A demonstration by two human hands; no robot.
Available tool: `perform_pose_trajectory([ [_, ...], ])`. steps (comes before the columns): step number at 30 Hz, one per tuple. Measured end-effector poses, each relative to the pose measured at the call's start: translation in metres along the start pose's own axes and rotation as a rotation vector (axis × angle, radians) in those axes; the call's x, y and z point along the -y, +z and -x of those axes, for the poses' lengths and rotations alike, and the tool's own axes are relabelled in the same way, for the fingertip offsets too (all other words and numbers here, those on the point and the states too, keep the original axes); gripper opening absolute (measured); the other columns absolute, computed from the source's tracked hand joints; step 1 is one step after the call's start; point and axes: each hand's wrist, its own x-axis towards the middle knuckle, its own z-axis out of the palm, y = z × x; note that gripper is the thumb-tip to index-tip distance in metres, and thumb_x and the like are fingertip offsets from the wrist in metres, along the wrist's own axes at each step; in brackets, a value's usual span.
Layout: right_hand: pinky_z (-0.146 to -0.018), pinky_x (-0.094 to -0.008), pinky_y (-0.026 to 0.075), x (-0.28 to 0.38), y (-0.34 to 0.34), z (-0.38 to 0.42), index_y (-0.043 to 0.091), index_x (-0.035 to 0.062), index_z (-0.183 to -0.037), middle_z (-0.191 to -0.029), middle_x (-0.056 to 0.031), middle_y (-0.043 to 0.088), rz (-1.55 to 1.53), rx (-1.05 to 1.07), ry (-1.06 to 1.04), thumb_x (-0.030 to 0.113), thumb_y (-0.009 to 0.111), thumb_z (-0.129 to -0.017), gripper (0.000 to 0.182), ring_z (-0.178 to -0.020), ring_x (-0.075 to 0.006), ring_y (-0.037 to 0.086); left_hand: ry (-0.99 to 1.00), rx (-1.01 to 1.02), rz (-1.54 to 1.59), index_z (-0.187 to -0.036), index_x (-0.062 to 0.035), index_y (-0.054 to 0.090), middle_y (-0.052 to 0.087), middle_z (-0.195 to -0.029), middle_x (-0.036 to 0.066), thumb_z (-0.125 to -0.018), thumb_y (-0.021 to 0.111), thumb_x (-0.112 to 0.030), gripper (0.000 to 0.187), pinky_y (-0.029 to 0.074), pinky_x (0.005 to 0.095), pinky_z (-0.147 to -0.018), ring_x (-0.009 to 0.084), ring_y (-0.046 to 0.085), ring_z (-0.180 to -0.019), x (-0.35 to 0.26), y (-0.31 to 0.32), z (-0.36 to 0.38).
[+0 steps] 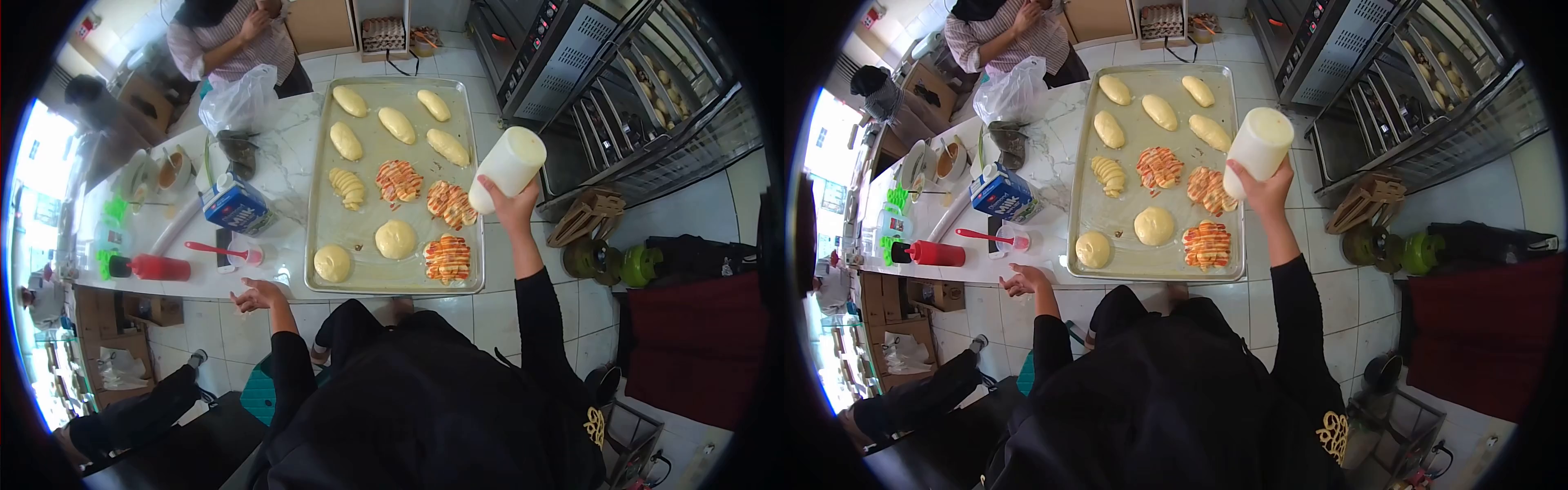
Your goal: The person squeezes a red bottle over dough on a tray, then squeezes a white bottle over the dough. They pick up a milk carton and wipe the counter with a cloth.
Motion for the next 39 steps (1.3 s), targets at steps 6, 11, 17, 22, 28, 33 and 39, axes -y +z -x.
perform_pose_trajectory([
  [6, -0.080, -0.0326, 0.050, -0.006, -0.002, 0.013, 0.054, -0.0011, -0.107, -0.098, -0.0104, 0.063, -0.048, -0.004, -0.019, 0.010, 0.083, -0.065, 0.052, -0.088, -0.0187, 0.063, -0.005, -0.006, 0.000, -0.131, -0.0003, 0.028, 0.029, -0.120, 0.026, -0.089, 0.048, -0.041, 0.062, 0.025, 0.0493, -0.100, 0.0395, 0.031, -0.111, 0.005, 0.001, 0.001],
  [11, -0.086, -0.0351, 0.048, -0.033, -0.011, 0.010, 0.047, -0.0015, -0.117, -0.110, -0.0120, 0.057, -0.132, -0.218, 0.071, 0.007, 0.084, -0.062, 0.067, -0.098, -0.0217, 0.059, 0.043, -0.086, 0.008, -0.131, -0.0011, 0.028, 0.027, -0.124, 0.025, -0.089, 0.048, -0.039, 0.060, 0.026, 0.0497, -0.100, 0.0398, 0.031, -0.112, 0.012, 0.009, -0.004],
  [17, -0.084, -0.0340, 0.051, -0.050, -0.019, 0.020, 0.048, -0.0033, -0.117, -0.109, -0.0127, 0.056, -0.606, -0.490, 0.309, 0.001, 0.076, -0.072, 0.053, -0.097, -0.0232, 0.058, 0.027, -0.023, -0.025, -0.130, 0.0022, 0.029, 0.027, -0.124, 0.023, -0.089, 0.048, -0.041, 0.062, 0.027, 0.0467, -0.099, 0.0376, 0.033, -0.111, 0.010, 0.004, -0.002],
  [22, -0.092, -0.0432, 0.047, -0.066, -0.037, 0.033, 0.051, 0.0047, -0.115, -0.110, -0.0093, 0.058, -1.158, -0.457, 0.598, 0.022, 0.067, -0.083, 0.040, -0.105, -0.0252, 0.056, -0.010, -0.053, 0.033, -0.130, 0.0035, 0.029, 0.029, -0.123, 0.022, -0.089, 0.049, -0.042, 0.064, 0.027, 0.0455, -0.100, 0.0368, 0.031, -0.113, 0.007, 0.008, -0.002],
  [28, -0.092, -0.0463, 0.047, -0.054, -0.041, 0.039, 0.051, 0.0048, -0.113, -0.110, -0.0098, 0.059, -1.287, -0.434, 0.616, 0.018, 0.065, -0.080, 0.038, -0.105, -0.0269, 0.057, -0.001, -0.022, 0.013, -0.129, 0.0084, 0.027, 0.027, -0.128, 0.023, -0.090, 0.048, -0.034, 0.062, 0.023, 0.0447, -0.103, 0.0373, 0.028, -0.118, 0.000, -0.001, 0.001],
  [33, -0.093, -0.0468, 0.047, -0.053, -0.034, 0.038, 0.051, 0.0031, -0.114, -0.111, -0.0107, 0.059, -1.316, -0.411, 0.626, 0.015, 0.065, -0.079, 0.040, -0.105, -0.0281, 0.057, 0.001, -0.016, -0.008, -0.128, 0.0103, 0.025, 0.028, -0.129, 0.023, -0.090, 0.048, -0.030, 0.060, 0.020, 0.0446, -0.105, 0.0376, 0.024, -0.121, -0.003, -0.002, 0.000],
  [39, -0.099, -0.0479, 0.042, -0.062, -0.025, 0.041, 0.049, 0.0014, -0.121, -0.117, -0.0122, 0.058, -1.519, -0.333, 0.570, 0.011, 0.065, -0.077, 0.048, -0.111, -0.0288, 0.055, 0.006, -0.019, 0.040, -0.128, 0.0070, 0.027, 0.028, -0.126, 0.021, -0.089, 0.050, -0.030, 0.058, 0.020, 0.0452, -0.105, 0.0370, 0.024, -0.121, -0.006, -0.005, 0.001],
])
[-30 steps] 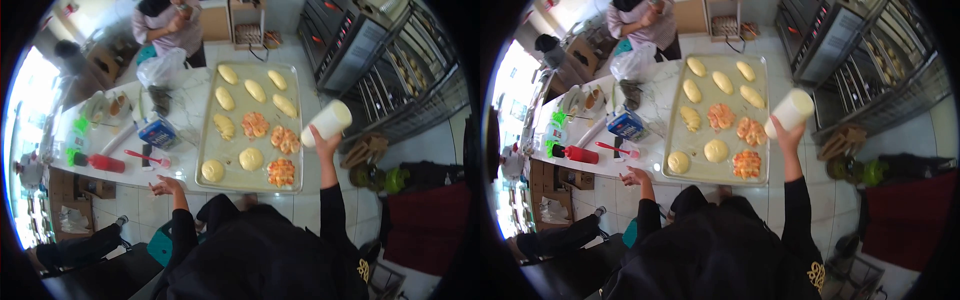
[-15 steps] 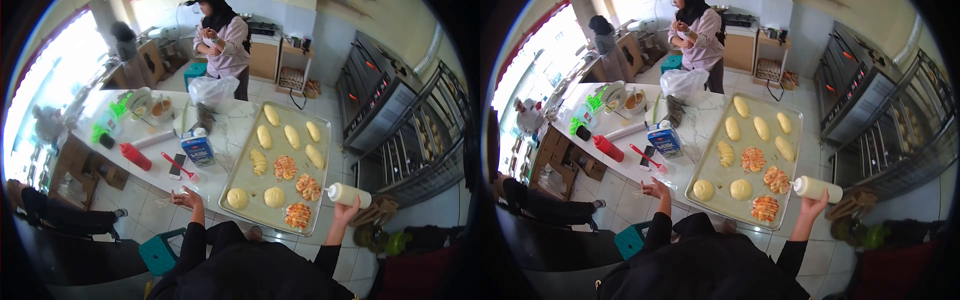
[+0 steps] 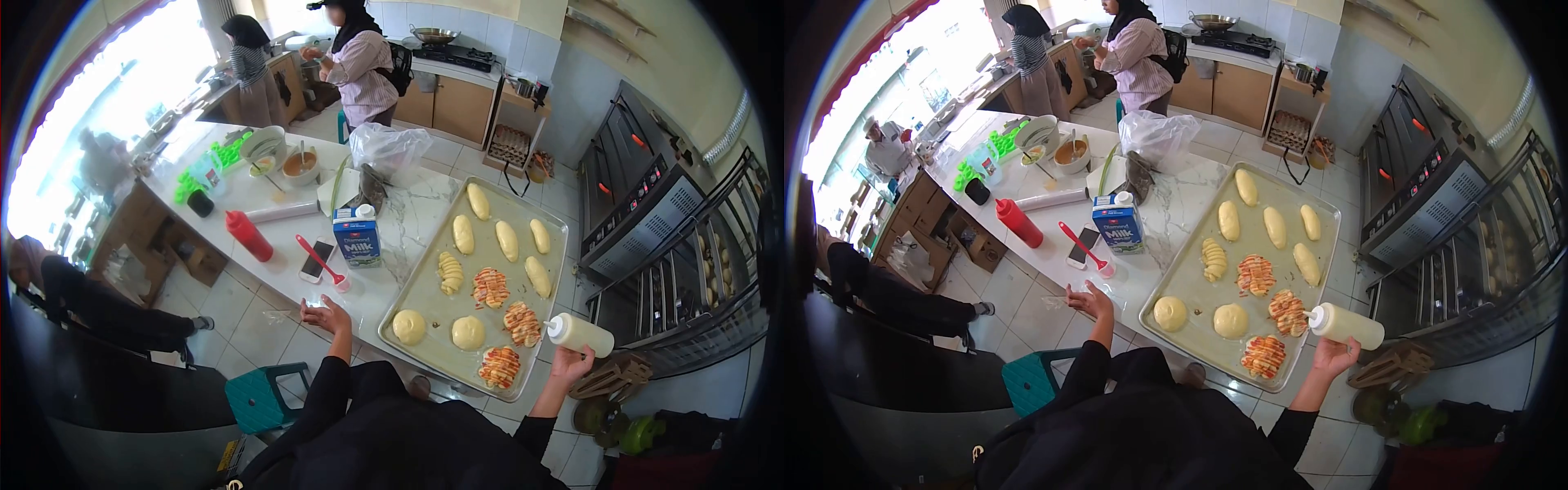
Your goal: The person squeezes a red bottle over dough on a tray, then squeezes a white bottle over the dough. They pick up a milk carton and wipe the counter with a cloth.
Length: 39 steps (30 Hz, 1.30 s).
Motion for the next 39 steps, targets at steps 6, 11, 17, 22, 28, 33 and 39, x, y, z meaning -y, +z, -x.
perform_pose_trajectory([
  [6, -0.100, -0.0485, 0.041, -0.014, 0.016, 0.008, 0.046, 0.0015, -0.126, -0.126, -0.0148, 0.054, 0.078, 0.020, 0.040, 0.021, 0.064, -0.083, 0.051, -0.116, -0.0275, 0.052, 0.016, -0.024, -0.006, -0.128, 0.0062, 0.028, 0.028, -0.125, 0.021, -0.088, 0.051, -0.029, 0.058, 0.021, 0.0447, -0.104, 0.0360, 0.025, -0.121, 0.005, 0.004, 0.000],
  [11, -0.087, -0.0403, 0.046, -0.024, 0.023, 0.016, 0.046, 0.0000, -0.124, -0.110, -0.0146, 0.055, -0.019, 0.277, 0.190, 0.038, 0.066, -0.082, 0.060, -0.098, -0.0255, 0.056, 0.019, -0.016, 0.000, -0.128, 0.0065, 0.028, 0.028, -0.124, 0.020, -0.088, 0.051, -0.029, 0.058, 0.023, 0.0439, -0.103, 0.0356, 0.025, -0.120, 0.002, 0.001, 0.000],
  [17, -0.076, -0.0336, 0.046, -0.029, 0.038, 0.028, 0.046, -0.0016, -0.120, -0.093, -0.0125, 0.051, -0.026, 0.253, 0.244, 0.043, 0.069, -0.078, 0.065, -0.082, -0.0223, 0.054, -0.005, 0.003, -0.013, -0.127, 0.0090, 0.028, 0.028, -0.126, 0.021, -0.089, 0.050, -0.031, 0.059, 0.021, 0.0435, -0.105, 0.0356, 0.025, -0.121, -0.003, -0.002, 0.001],
  [22, -0.075, -0.0336, 0.047, -0.027, 0.042, 0.030, 0.048, -0.0020, -0.117, -0.094, -0.0134, 0.051, -0.068, 0.257, 0.277, 0.042, 0.069, -0.077, 0.063, -0.082, -0.0230, 0.055, -0.005, 0.028, -0.038, -0.127, 0.0116, 0.025, 0.027, -0.128, 0.022, -0.090, 0.047, -0.034, 0.062, 0.018, 0.0439, -0.106, 0.0362, 0.023, -0.122, 0.000, 0.000, 0.000],
  [28, -0.077, -0.0372, 0.049, -0.017, 0.032, 0.028, 0.049, -0.0015, -0.116, -0.099, -0.0146, 0.055, -0.035, 0.270, 0.348, 0.041, 0.066, -0.080, 0.058, -0.086, -0.0255, 0.057, -0.011, 0.036, -0.057, -0.128, 0.0109, 0.025, 0.028, -0.128, 0.023, -0.090, 0.048, -0.033, 0.062, 0.020, 0.0446, -0.105, 0.0366, 0.024, -0.121, -0.002, -0.002, 0.000],
  [33, -0.094, -0.0458, 0.046, -0.014, 0.001, 0.023, 0.045, 0.0043, -0.125, -0.116, -0.0112, 0.056, 0.459, -0.049, 0.034, 0.030, 0.065, -0.085, 0.051, -0.108, -0.0290, 0.055, -0.039, 0.068, -0.027, -0.127, 0.0088, 0.027, 0.028, -0.126, 0.024, -0.089, 0.052, -0.031, 0.060, 0.026, 0.0447, -0.101, 0.0372, 0.028, -0.118, -0.002, 0.002, -0.002],
  [39, -0.086, -0.0353, 0.049, -0.019, 0.031, 0.040, 0.050, -0.0006, -0.116, -0.107, -0.0093, 0.058, 0.899, -0.059, -0.448, 0.004, 0.077, -0.070, 0.053, -0.096, -0.0200, 0.059, 0.076, -0.046, -0.069, -0.127, 0.0008, 0.031, 0.031, -0.117, 0.027, -0.088, 0.055, -0.034, 0.058, 0.034, 0.0487, -0.094, 0.0412, 0.036, -0.108, 0.024, 0.014, -0.006],
])
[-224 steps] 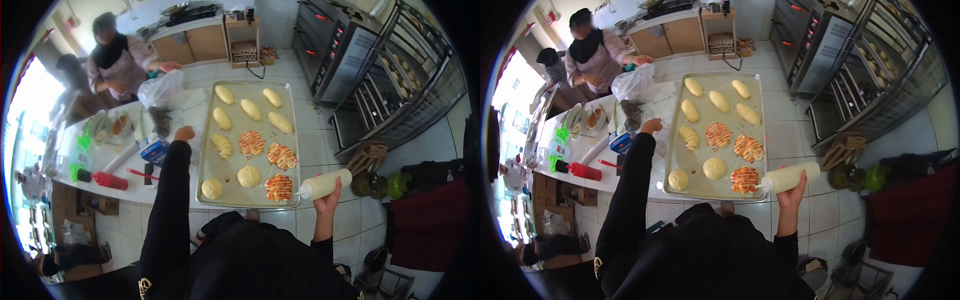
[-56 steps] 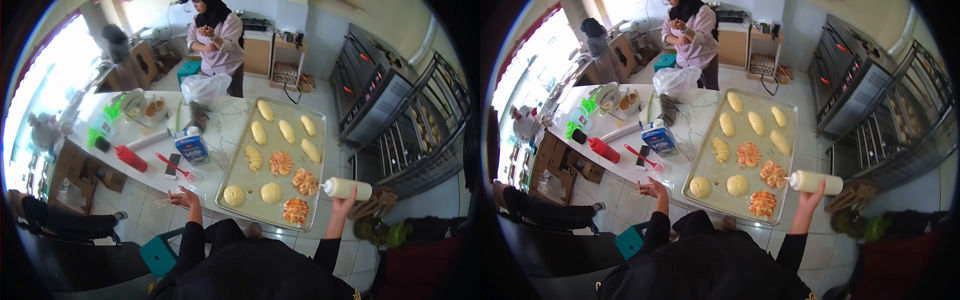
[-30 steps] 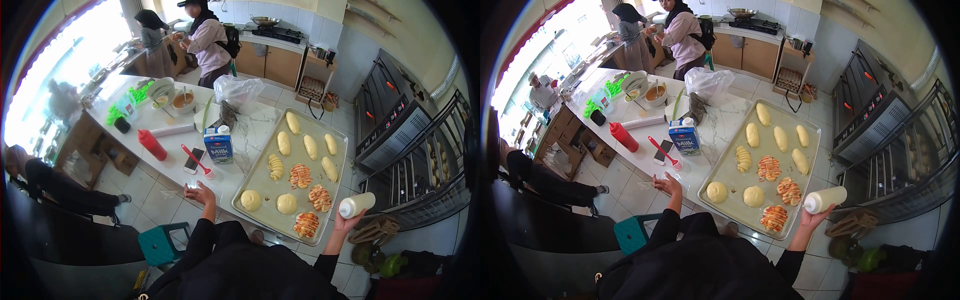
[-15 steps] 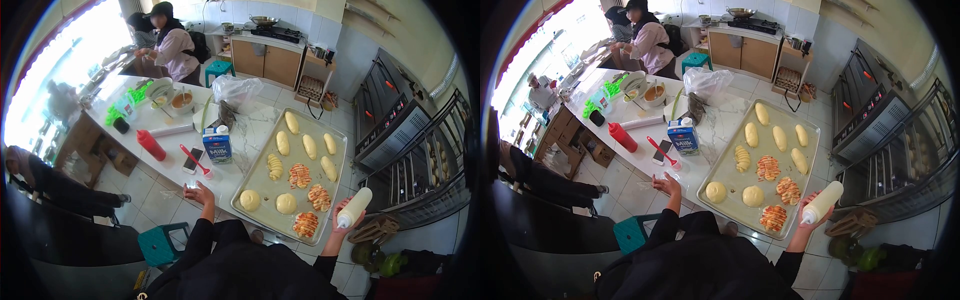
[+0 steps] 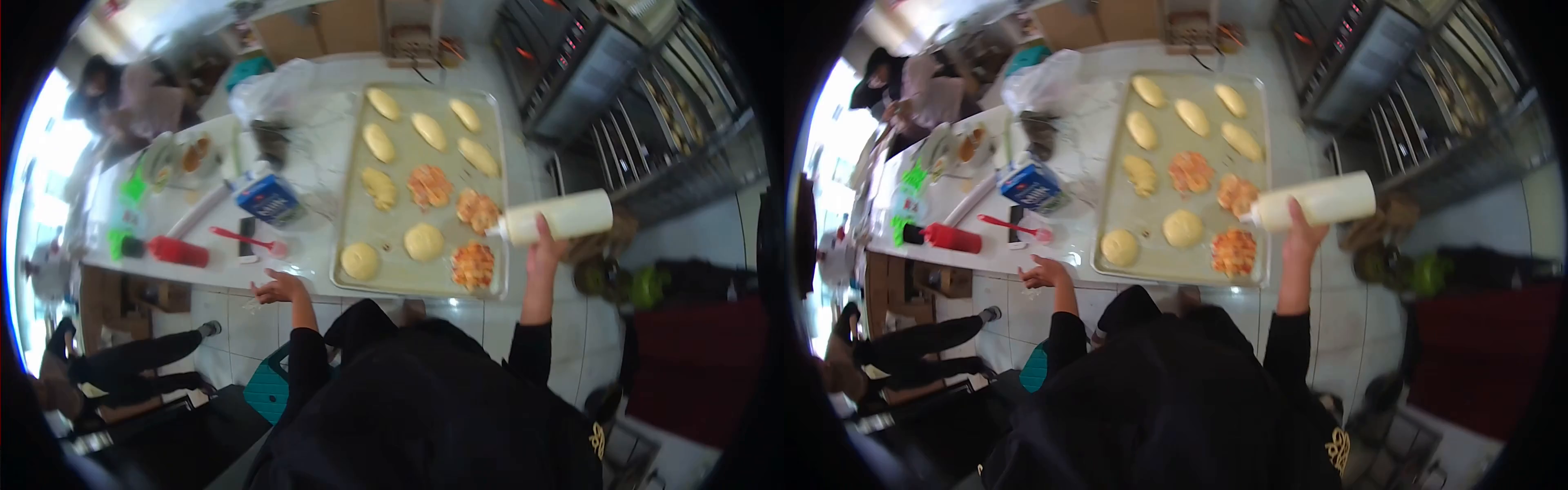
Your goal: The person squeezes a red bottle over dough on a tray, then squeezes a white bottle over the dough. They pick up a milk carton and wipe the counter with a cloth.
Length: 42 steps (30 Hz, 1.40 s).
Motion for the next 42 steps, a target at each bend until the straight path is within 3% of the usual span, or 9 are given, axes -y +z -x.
perform_pose_trajectory([
  [3, -0.079, -0.0321, 0.051, 0.022, 0.018, 0.008, 0.056, -0.0031, -0.103, -0.098, -0.0095, 0.062, 0.226, -0.055, -0.271, 0.003, 0.085, -0.059, 0.053, -0.086, -0.0173, 0.061, -0.040, 0.015, 0.000, -0.127, 0.0006, 0.030, 0.031, -0.116, 0.028, -0.088, 0.054, -0.035, 0.058, 0.035, 0.0503, -0.092, 0.0416, 0.036, -0.108, -0.001, 0.001, 0.001],
  [6, -0.077, -0.0321, 0.052, 0.029, 0.023, 0.015, 0.056, -0.0031, -0.100, -0.096, -0.0093, 0.062, 0.349, 0.006, -0.318, 0.005, 0.086, -0.059, 0.052, -0.085, -0.0176, 0.062, -0.065, 0.056, -0.012, -0.127, -0.0003, 0.029, 0.030, -0.115, 0.028, -0.088, 0.054, -0.036, 0.059, 0.038, 0.0501, -0.089, 0.0423, 0.036, -0.107, 0.001, 0.001, -0.001],
  [13, -0.077, -0.0312, 0.051, 0.015, 0.035, 0.038, 0.058, -0.0027, -0.097, -0.092, -0.0087, 0.064, 0.544, 0.177, -0.262, 0.007, 0.085, -0.062, 0.045, -0.084, -0.0175, 0.063, -0.075, 0.085, 0.032, -0.126, -0.0013, 0.026, 0.027, -0.117, 0.029, -0.088, 0.054, -0.036, 0.059, 0.041, 0.0495, -0.086, 0.0432, 0.037, -0.108, 0.001, 0.000, 0.000],
  [17, -0.078, -0.0350, 0.053, -0.002, 0.035, 0.039, 0.059, -0.0018, -0.099, -0.093, -0.0124, 0.067, 0.558, 0.074, -0.266, 0.014, 0.087, -0.058, 0.052, -0.084, -0.0231, 0.067, -0.082, 0.069, 0.011, -0.125, -0.0006, 0.027, 0.027, -0.118, 0.029, -0.088, 0.055, -0.034, 0.057, 0.040, 0.0505, -0.087, 0.0436, 0.037, -0.108, 0.000, 0.001, -0.001],
  [33, -0.077, -0.0357, 0.053, -0.023, 0.044, 0.051, 0.058, -0.0010, -0.100, -0.092, -0.0143, 0.068, 0.733, 0.071, -0.286, 0.017, 0.088, -0.056, 0.056, -0.084, -0.0256, 0.067, -0.113, 0.120, 0.040, -0.125, -0.0016, 0.028, 0.026, -0.118, 0.026, -0.085, 0.057, -0.031, 0.057, 0.039, 0.0498, -0.090, 0.0416, 0.034, -0.111, -0.008, -0.007, 0.003],
  [42, -0.075, -0.0362, 0.053, -0.016, 0.028, 0.039, 0.059, -0.0009, -0.099, -0.090, -0.0152, 0.068, 0.814, -0.032, -0.345, 0.019, 0.088, -0.055, 0.056, -0.082, -0.0277, 0.068, -0.070, 0.129, 0.006, -0.124, -0.0002, 0.029, 0.027, -0.117, 0.027, -0.085, 0.057, -0.032, 0.057, 0.039, 0.0501, -0.090, 0.0426, 0.034, -0.109, -0.002, -0.004, 0.001],
])
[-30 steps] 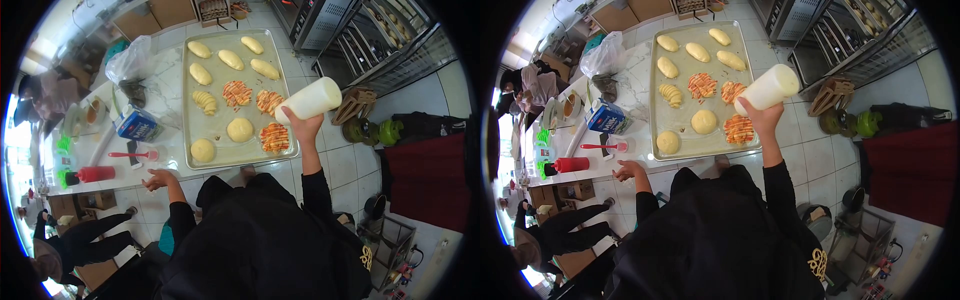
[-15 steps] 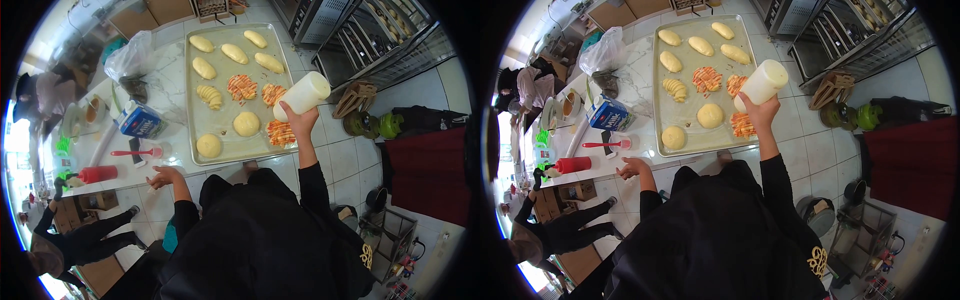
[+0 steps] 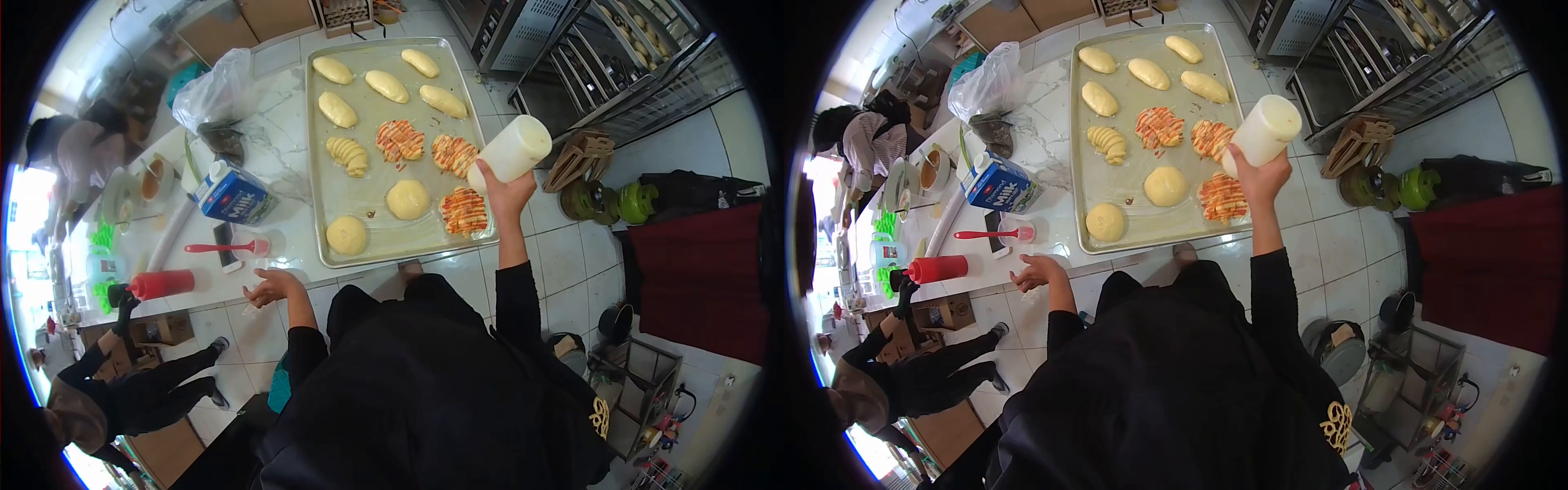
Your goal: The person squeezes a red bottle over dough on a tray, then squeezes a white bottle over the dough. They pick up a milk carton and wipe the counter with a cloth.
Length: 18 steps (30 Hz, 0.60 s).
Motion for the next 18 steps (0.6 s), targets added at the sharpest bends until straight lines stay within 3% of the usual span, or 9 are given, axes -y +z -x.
perform_pose_trajectory([
  [6, -0.074, -0.0357, 0.053, 0.012, -0.004, 0.000, 0.059, -0.0021, -0.097, -0.088, -0.0149, 0.068, -0.002, -0.032, 0.005, 0.018, 0.088, -0.057, 0.053, -0.081, -0.0267, 0.068, -0.018, -0.006, 0.008, -0.123, -0.0001, 0.030, 0.027, -0.117, 0.027, -0.085, 0.057, -0.032, 0.056, 0.040, 0.0494, -0.088, 0.0420, 0.034, -0.110, -0.001, 0.000, 0.000],
  [9, -0.074, -0.0354, 0.053, 0.029, -0.001, 0.007, 0.059, -0.0027, -0.096, -0.088, -0.0148, 0.068, -0.101, 0.050, -0.062, 0.018, 0.088, -0.057, 0.052, -0.080, -0.0259, 0.068, 0.030, -0.032, -0.028, -0.124, 0.0001, 0.031, 0.026, -0.117, 0.027, -0.086, 0.057, -0.032, 0.056, 0.041, 0.0485, -0.088, 0.0416, 0.035, -0.110, 0.002, 0.002, -0.002],
  [12, -0.075, -0.0338, 0.053, 0.035, -0.004, 0.005, 0.059, -0.0040, -0.096, -0.091, -0.0135, 0.067, -0.120, 0.085, -0.069, 0.012, 0.086, -0.060, 0.048, -0.083, -0.0215, 0.066, -0.017, -0.004, 0.004, -0.124, 0.0003, 0.030, 0.026, -0.117, 0.027, -0.086, 0.057, -0.032, 0.057, 0.040, 0.0480, -0.089, 0.0414, 0.034, -0.111, -0.004, -0.002, 0.001],
  [18, -0.075, -0.0335, 0.052, 0.021, -0.022, -0.006, 0.059, -0.0042, -0.096, -0.090, -0.0132, 0.067, 0.007, -0.024, 0.011, 0.012, 0.086, -0.061, 0.047, -0.083, -0.0213, 0.066, -0.054, 0.030, 0.068, -0.125, 0.0004, 0.030, 0.026, -0.118, 0.027, -0.086, 0.056, -0.032, 0.057, 0.037, 0.0481, -0.091, 0.0411, 0.032, -0.113, -0.011, -0.007, 0.003],
])
